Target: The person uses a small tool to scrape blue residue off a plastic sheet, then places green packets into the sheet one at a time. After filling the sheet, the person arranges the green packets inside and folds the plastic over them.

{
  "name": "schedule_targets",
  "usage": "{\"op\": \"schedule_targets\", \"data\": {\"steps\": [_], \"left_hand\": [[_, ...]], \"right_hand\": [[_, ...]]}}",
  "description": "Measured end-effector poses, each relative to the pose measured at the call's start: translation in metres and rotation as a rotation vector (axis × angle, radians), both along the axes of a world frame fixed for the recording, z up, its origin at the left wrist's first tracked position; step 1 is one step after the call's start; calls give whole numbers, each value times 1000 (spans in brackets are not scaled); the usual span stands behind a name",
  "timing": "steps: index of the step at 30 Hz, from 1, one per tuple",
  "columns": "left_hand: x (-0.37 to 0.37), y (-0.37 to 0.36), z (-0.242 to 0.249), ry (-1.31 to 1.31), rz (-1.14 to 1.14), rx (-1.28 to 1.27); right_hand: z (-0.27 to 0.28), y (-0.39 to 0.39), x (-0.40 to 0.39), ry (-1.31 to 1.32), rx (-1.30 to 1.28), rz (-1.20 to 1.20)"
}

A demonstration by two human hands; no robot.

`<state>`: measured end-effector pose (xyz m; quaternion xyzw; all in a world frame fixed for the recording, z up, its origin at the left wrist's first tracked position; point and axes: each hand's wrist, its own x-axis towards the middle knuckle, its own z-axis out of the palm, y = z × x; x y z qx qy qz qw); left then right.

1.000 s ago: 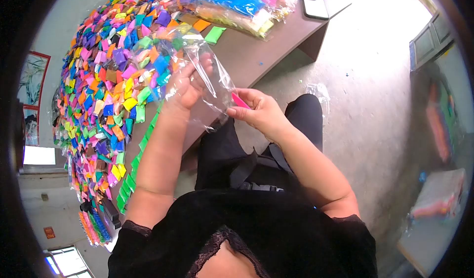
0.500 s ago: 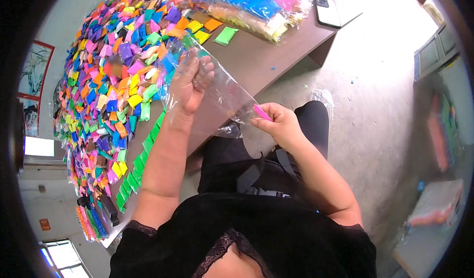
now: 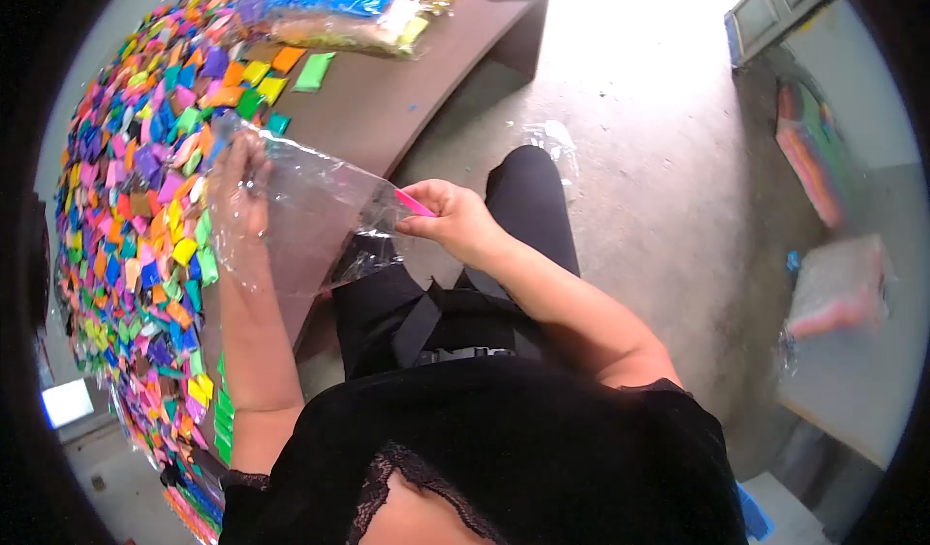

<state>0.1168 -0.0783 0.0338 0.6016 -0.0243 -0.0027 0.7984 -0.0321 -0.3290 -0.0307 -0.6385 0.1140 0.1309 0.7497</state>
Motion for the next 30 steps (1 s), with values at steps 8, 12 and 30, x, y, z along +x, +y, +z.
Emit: {"op": "schedule_targets", "data": {"steps": [8, 12, 30], "left_hand": [[14, 19, -2, -45, 61, -53], [16, 21, -4, -88, 18, 131], [14, -100, -48, -389, -476, 981]], "right_hand": [[-27, -5, 8, -20, 61, -9], [-36, 1, 9, 11, 119, -16], [-189, -223, -15, 93, 303, -1068]]}}
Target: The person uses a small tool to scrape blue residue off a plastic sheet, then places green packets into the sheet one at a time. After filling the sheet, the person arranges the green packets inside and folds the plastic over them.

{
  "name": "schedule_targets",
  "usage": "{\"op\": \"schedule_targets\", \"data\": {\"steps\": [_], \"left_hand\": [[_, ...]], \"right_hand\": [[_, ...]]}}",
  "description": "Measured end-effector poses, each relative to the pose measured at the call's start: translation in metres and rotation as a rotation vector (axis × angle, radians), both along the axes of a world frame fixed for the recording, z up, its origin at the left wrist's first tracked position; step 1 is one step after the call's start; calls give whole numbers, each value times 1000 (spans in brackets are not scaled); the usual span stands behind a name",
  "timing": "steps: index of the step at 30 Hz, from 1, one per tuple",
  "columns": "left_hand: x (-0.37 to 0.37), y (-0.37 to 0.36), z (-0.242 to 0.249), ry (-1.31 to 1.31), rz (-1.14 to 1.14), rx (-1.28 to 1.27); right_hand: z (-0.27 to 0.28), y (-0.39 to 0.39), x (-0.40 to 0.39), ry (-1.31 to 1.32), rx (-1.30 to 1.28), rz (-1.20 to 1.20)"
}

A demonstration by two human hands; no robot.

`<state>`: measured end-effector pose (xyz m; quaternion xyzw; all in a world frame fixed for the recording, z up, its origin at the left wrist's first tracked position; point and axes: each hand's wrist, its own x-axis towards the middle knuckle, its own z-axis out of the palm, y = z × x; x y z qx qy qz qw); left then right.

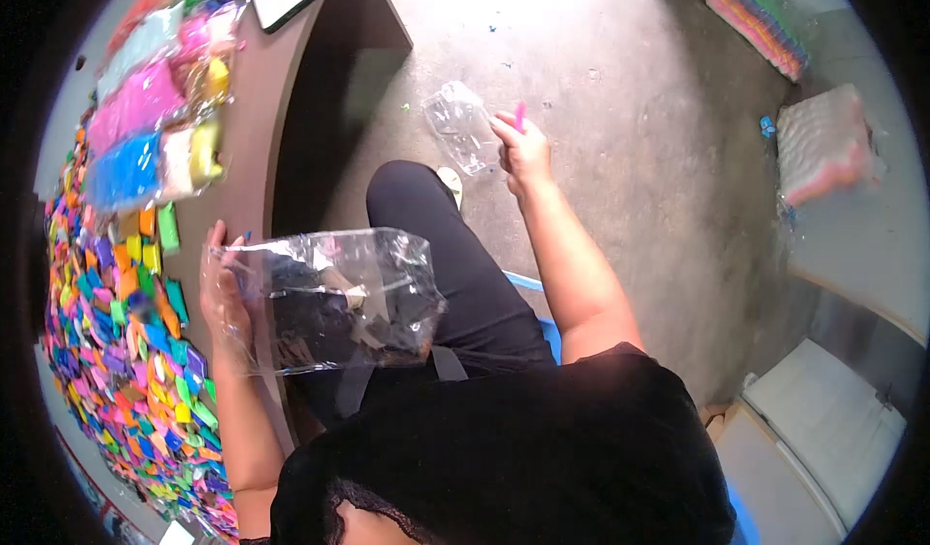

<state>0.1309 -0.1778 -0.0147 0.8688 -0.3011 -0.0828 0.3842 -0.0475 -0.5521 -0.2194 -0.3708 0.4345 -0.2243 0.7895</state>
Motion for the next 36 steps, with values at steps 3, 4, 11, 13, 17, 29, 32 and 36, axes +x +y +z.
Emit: {"op": "schedule_targets", "data": {"steps": [3, 4, 11, 13, 17, 29, 32, 36], "left_hand": [[1, -9, 4, -257, -181, 274], [1, -12, 7, -342, -225, 356], [11, -16, 10, -414, -349, 631], [12, -21, 7, -447, -347, 635], [11, -34, 14, -390, -325, 673], [-7, -9, -5, -510, -130, 532], [-2, -7, -2, -549, -178, 482], [5, -26, 21, -278, -280, 668]], "right_hand": [[-73, -10, -15, 189, 142, -4], [-97, -8, -18, 303, 249, -33], [-229, 33, -21, 573, 302, 217], [-266, 37, -16, 656, 306, 365], [-318, 49, 4, 736, 138, 407], [-374, 55, 71, 574, 443, -168], [-385, 47, 69, 692, 444, -149], [-326, 24, 65, 642, 486, -105]]}}
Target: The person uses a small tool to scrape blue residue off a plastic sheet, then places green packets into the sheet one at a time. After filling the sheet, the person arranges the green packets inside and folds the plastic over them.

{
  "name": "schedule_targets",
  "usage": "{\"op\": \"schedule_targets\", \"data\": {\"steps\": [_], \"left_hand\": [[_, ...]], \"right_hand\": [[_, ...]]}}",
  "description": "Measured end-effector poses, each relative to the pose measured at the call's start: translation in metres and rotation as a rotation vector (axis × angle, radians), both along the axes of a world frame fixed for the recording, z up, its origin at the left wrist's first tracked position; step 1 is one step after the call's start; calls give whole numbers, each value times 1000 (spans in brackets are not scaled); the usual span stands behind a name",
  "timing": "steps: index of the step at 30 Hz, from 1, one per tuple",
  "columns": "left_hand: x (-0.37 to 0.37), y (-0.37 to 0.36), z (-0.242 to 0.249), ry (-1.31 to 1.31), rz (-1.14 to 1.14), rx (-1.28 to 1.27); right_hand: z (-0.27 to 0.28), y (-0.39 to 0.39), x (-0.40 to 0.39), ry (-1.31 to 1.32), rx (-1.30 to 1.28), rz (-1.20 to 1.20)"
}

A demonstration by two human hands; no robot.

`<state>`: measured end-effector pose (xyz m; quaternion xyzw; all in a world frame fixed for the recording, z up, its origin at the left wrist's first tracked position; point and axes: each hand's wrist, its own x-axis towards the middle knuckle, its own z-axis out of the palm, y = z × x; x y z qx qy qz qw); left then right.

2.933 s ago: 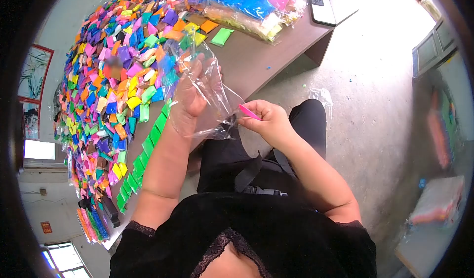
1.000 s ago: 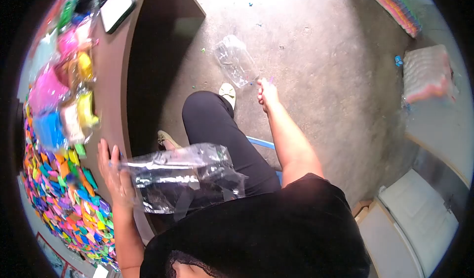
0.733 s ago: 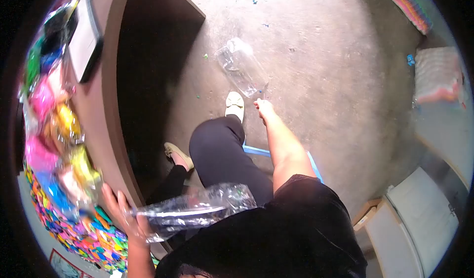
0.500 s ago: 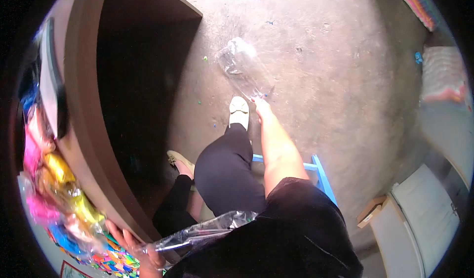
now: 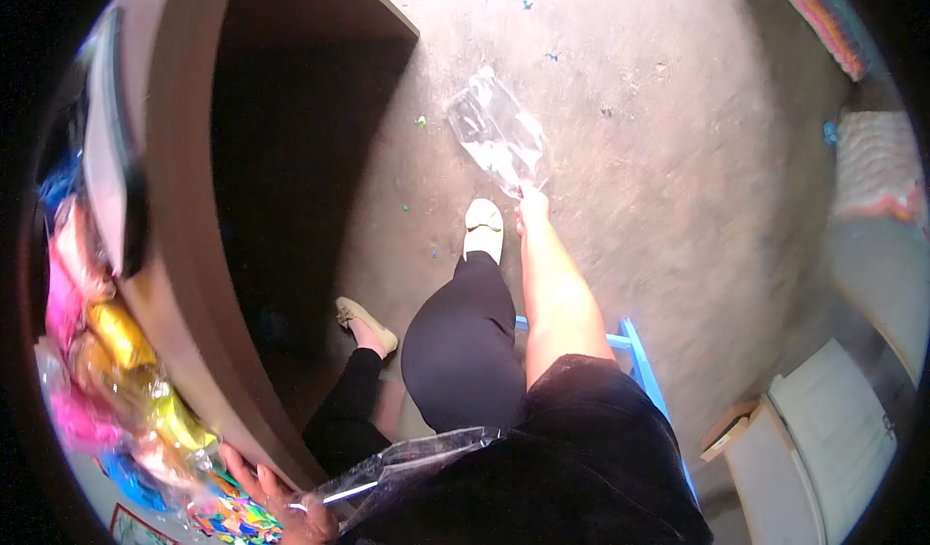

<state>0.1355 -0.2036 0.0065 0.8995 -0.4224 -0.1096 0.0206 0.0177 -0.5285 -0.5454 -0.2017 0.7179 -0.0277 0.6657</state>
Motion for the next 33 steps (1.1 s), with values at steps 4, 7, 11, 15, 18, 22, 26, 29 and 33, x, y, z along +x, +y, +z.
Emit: {"op": "schedule_targets", "data": {"steps": [4, 7, 11, 15, 18, 22, 26, 29, 33], "left_hand": [[14, -30, -6, -22, -14, -57], [20, -47, -13, -59, 23, -157], [11, -53, -13, -180, 99, -500], [6, -54, -21, -226, 207, -618], [-20, -50, 1, 131, 375, -605], [-55, -14, 15, 153, 263, -620], [-91, 62, 37, 257, 306, -622], [-122, 128, 28, 192, 366, -751], [-167, 195, 19, 251, 599, -917]], "right_hand": [[23, 3, -34, -104, -171, -51], [71, 11, -70, -43, -188, 55], [126, 29, -131, 17, -189, 173], [155, 37, -167, 75, -198, 264], [182, 25, -182, 46, -239, 259], [215, 4, -192, 23, -403, 229], [240, -43, -186, 105, -842, 26], [332, -63, -178, 296, -1458, 268], [504, -17, -147, 63, -2368, 839]]}}
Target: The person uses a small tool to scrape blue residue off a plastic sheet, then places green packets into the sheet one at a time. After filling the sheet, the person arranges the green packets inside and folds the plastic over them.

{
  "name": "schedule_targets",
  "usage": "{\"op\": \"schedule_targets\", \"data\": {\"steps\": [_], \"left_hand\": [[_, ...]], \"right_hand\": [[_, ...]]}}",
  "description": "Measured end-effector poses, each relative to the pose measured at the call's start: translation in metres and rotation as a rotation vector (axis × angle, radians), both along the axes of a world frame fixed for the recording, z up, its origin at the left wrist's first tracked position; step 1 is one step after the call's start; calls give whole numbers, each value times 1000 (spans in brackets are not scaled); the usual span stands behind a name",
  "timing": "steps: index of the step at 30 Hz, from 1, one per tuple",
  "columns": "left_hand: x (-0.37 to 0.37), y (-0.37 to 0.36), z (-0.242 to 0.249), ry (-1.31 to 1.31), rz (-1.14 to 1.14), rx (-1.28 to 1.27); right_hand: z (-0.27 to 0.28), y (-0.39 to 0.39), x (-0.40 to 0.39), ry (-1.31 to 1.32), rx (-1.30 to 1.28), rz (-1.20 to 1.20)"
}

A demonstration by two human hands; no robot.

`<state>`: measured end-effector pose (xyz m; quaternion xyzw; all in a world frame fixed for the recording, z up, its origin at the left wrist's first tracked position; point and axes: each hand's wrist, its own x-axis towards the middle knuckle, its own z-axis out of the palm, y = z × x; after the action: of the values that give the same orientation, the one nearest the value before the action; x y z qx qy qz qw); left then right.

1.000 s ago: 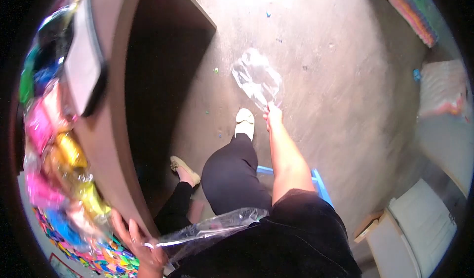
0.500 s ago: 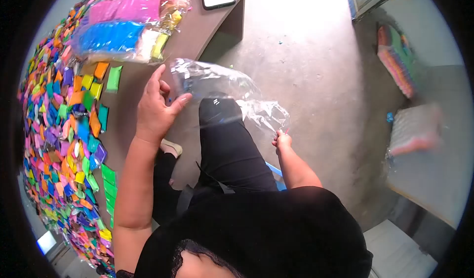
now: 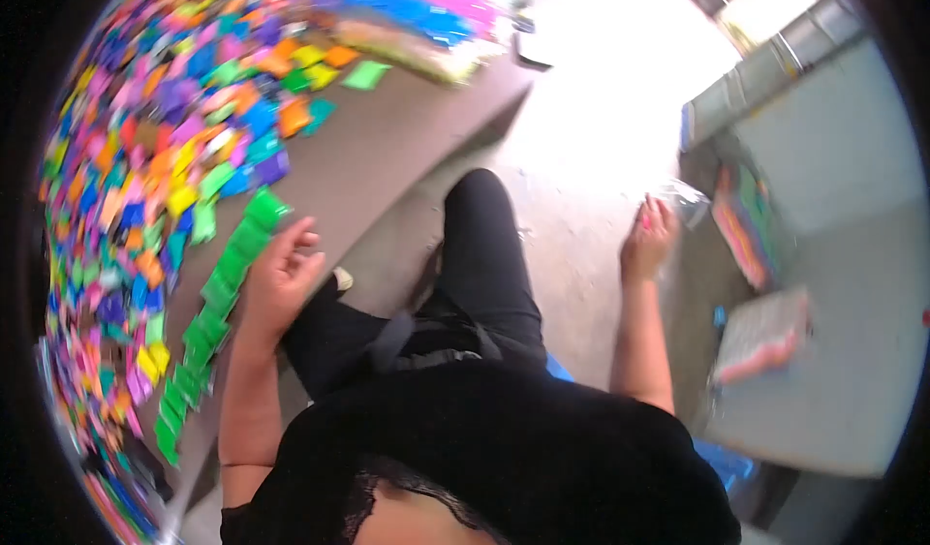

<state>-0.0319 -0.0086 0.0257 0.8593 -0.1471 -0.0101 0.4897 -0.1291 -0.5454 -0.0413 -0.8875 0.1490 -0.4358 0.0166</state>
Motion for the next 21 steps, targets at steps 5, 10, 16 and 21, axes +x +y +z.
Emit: {"op": "schedule_targets", "data": {"steps": [5, 10, 16, 21], "left_hand": [[-25, 10, -34, 354, -213, -567], [-36, -3, -33, 398, -333, -1237], [-41, 35, -13, 466, -197, -1338], [-30, 67, -9, 526, 21, -1486]], "right_hand": [[134, 186, 43, 54, -301, 699], [114, 335, 57, 265, -145, 1413], [96, 397, 80, 474, 54, 1810], [113, 375, 116, 340, 361, 1760]]}}
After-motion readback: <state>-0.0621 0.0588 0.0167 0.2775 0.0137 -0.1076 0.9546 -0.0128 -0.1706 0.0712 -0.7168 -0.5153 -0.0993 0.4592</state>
